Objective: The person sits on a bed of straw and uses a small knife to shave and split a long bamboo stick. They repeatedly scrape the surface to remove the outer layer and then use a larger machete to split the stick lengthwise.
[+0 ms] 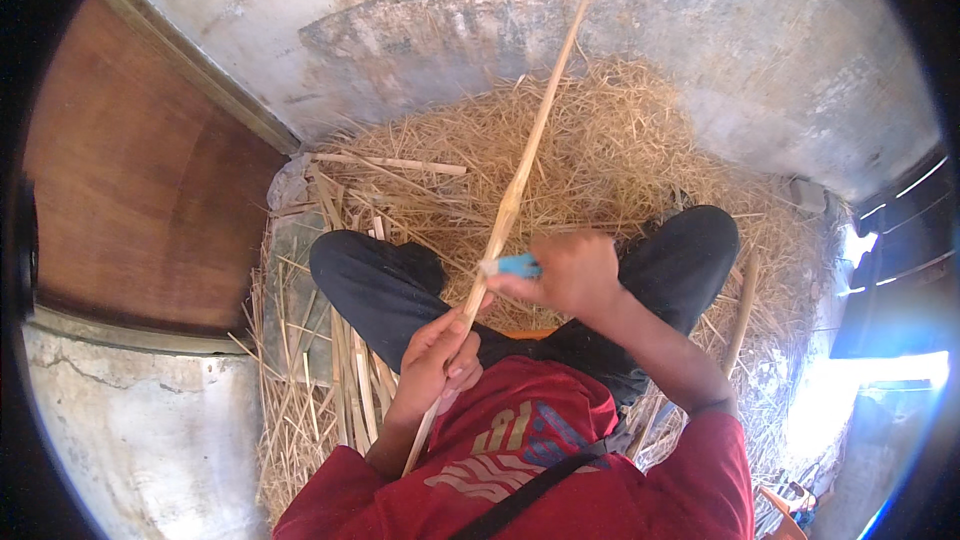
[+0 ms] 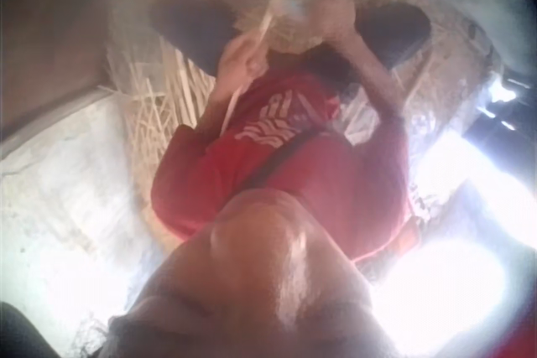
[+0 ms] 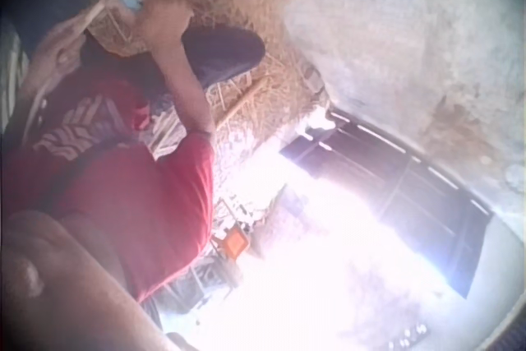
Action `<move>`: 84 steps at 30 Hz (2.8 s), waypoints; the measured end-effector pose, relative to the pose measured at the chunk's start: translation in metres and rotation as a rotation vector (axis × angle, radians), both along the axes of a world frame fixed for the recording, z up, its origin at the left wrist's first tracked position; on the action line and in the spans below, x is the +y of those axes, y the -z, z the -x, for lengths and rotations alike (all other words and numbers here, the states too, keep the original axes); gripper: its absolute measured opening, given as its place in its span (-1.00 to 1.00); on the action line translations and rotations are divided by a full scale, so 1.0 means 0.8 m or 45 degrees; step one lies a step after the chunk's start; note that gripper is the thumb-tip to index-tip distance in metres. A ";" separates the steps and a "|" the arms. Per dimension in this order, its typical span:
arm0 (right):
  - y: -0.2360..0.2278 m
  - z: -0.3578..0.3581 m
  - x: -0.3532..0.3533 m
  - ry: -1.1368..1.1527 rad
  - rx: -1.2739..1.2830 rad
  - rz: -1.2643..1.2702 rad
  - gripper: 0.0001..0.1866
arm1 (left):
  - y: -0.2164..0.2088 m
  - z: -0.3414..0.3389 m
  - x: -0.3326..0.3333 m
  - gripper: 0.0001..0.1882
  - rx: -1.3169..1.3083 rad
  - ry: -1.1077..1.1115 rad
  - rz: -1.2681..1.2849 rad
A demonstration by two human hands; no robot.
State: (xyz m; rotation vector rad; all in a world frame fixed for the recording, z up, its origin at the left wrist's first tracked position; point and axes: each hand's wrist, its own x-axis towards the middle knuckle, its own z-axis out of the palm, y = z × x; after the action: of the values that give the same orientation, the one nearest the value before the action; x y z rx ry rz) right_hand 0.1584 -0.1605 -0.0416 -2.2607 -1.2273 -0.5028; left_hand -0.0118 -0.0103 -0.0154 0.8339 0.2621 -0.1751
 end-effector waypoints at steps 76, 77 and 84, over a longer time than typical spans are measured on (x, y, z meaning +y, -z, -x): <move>-0.014 0.026 0.028 -0.111 -0.019 0.007 -0.30 | -0.006 0.032 0.028 -0.49 -0.060 0.036 -0.324; -0.012 0.019 0.029 -0.074 -0.032 0.015 -0.29 | -0.004 0.034 0.028 -0.49 -0.041 0.044 -0.329; -0.001 -0.077 0.031 0.017 -0.267 0.092 -0.32 | 0.007 0.037 0.023 -0.51 -0.058 0.061 -0.413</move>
State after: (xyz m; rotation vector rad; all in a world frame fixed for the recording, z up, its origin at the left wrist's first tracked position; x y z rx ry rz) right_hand 0.2199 -0.1358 -0.0412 -2.3241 -1.3522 -0.7269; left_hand -0.0418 0.0085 -0.0209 1.1649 0.2306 -0.1600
